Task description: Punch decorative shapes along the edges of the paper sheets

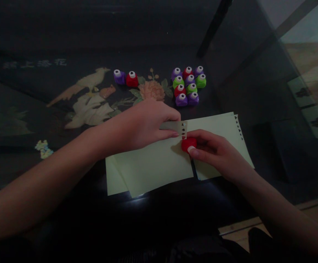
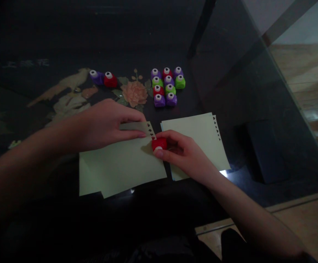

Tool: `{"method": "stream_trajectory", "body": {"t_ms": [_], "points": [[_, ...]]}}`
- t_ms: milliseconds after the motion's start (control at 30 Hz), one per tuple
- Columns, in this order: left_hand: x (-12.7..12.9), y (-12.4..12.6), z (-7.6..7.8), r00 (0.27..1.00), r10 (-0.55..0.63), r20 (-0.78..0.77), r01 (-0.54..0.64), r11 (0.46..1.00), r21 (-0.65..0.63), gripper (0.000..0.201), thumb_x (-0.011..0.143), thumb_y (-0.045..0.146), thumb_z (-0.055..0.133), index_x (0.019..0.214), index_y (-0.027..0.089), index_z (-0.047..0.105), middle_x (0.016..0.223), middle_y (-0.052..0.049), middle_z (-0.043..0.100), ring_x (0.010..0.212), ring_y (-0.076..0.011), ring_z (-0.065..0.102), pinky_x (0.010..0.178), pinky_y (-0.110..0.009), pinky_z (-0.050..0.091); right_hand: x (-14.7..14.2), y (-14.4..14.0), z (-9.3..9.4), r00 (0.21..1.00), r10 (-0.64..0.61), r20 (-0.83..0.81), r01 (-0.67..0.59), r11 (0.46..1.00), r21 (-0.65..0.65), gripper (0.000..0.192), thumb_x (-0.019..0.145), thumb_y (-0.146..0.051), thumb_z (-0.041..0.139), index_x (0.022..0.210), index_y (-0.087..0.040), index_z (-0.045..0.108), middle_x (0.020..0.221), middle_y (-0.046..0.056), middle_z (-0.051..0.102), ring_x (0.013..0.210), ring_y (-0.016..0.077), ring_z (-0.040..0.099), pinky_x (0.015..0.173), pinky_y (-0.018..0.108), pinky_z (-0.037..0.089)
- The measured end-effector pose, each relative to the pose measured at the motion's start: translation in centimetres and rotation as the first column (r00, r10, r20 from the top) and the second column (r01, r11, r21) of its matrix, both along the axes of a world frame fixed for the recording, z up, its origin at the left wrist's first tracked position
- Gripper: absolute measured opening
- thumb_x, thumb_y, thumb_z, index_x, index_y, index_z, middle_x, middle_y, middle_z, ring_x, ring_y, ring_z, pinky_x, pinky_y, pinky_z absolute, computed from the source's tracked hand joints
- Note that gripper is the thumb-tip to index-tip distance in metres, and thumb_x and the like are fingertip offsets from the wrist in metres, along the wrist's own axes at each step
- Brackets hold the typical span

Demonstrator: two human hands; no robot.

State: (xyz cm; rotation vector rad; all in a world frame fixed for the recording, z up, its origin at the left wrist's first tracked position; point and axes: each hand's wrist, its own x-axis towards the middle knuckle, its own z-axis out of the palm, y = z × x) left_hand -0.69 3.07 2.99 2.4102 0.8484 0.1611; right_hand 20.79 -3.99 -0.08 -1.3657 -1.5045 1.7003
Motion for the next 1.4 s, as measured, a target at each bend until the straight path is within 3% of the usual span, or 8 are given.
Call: {"method": "stream_trajectory", "body": {"t_ms": [367,600,733,900,1033,1167,1400], "points": [[-0.1,0.1,0.2,1.0,0.015,-0.013,-0.015,1.0,-0.016,0.02,0.086,0.033,0.053,0.074,0.02,0.061,0.07,0.002,0.06,0.074,-0.0157,0.06,0.068,-0.026,0.038,0.5,0.1,0.0,0.998,-0.053,-0.039,0.054,0.998,0.019,0.029,0.081,-0.032,0.071,0.106,-0.021,0.066,0.099,0.004,0.072,0.088,0.0175,0.069,0.078,0.031,0.057],[-0.6,0.4,0.4,0.999,0.025,-0.037,-0.026,0.999,-0.04,0.019,0.085,0.032,0.055,0.075,0.018,0.061,0.073,0.0,0.06,0.076,-0.0162,0.06,0.07,-0.027,0.036,1.3,0.3,-0.2,0.987,-0.118,-0.108,0.121,0.992,0.021,0.028,0.081,-0.032,0.072,0.107,-0.024,0.067,0.096,0.003,0.071,0.082,0.0163,0.068,0.07,0.029,0.057],[-0.6,0.4,0.5,0.999,0.02,-0.033,-0.021,0.999,-0.045,0.02,0.086,0.032,0.054,0.073,0.018,0.06,0.071,0.001,0.059,0.073,-0.0149,0.058,0.066,-0.026,0.035,1.4,0.4,-0.3,0.987,-0.133,-0.09,0.135,0.991,0.024,0.028,0.08,-0.035,0.072,0.106,-0.023,0.07,0.1,0.004,0.07,0.088,0.0176,0.066,0.073,0.03,0.056],[-0.5,0.4,0.9,0.999,0.019,-0.049,-0.021,0.998,-0.054,0.018,0.084,0.029,0.057,0.071,0.017,0.059,0.068,0.001,0.059,0.067,-0.0138,0.056,0.062,-0.026,0.033,1.6,0.7,-0.3,0.985,-0.167,-0.042,0.167,0.986,-0.002,0.035,0.077,-0.038,0.073,0.108,-0.022,0.071,0.1,0.006,0.071,0.08,0.0166,0.064,0.077,0.034,0.054],[-0.6,0.2,1.2,0.998,0.025,-0.049,-0.03,0.995,-0.097,0.016,0.086,0.028,0.057,0.074,0.018,0.061,0.066,0.002,0.061,0.064,-0.0136,0.056,0.061,-0.025,0.033,1.7,1.0,-0.4,0.98,-0.187,-0.071,0.188,0.982,-0.001,0.034,0.078,-0.035,0.073,0.11,-0.025,0.069,0.093,0.002,0.07,0.075,0.0138,0.062,0.072,0.03,0.053],[-0.8,-0.2,1.5,0.999,0.037,-0.027,-0.04,0.993,-0.115,0.016,0.088,0.028,0.056,0.078,0.018,0.063,0.067,0.002,0.064,0.063,-0.0131,0.057,0.061,-0.024,0.034,1.8,1.2,-0.7,0.974,-0.202,-0.104,0.208,0.977,0.048,0.024,0.08,-0.037,0.069,0.1,-0.023,0.072,0.092,0.004,0.07,0.075,0.0143,0.062,0.065,0.029,0.053],[-1.2,-0.8,2.3,0.998,0.057,0.013,-0.055,0.989,-0.139,0.017,0.09,0.03,0.056,0.082,0.019,0.065,0.075,0.0,0.068,0.071,-0.0155,0.062,0.064,-0.025,0.037,2.3,1.9,0.6,0.97,-0.232,-0.079,0.237,0.969,0.073,0.039,0.073,-0.033,0.076,0.108,-0.02,0.068,0.089,0.005,0.072,0.074,0.0152,0.066,0.074,0.034,0.054]]}}
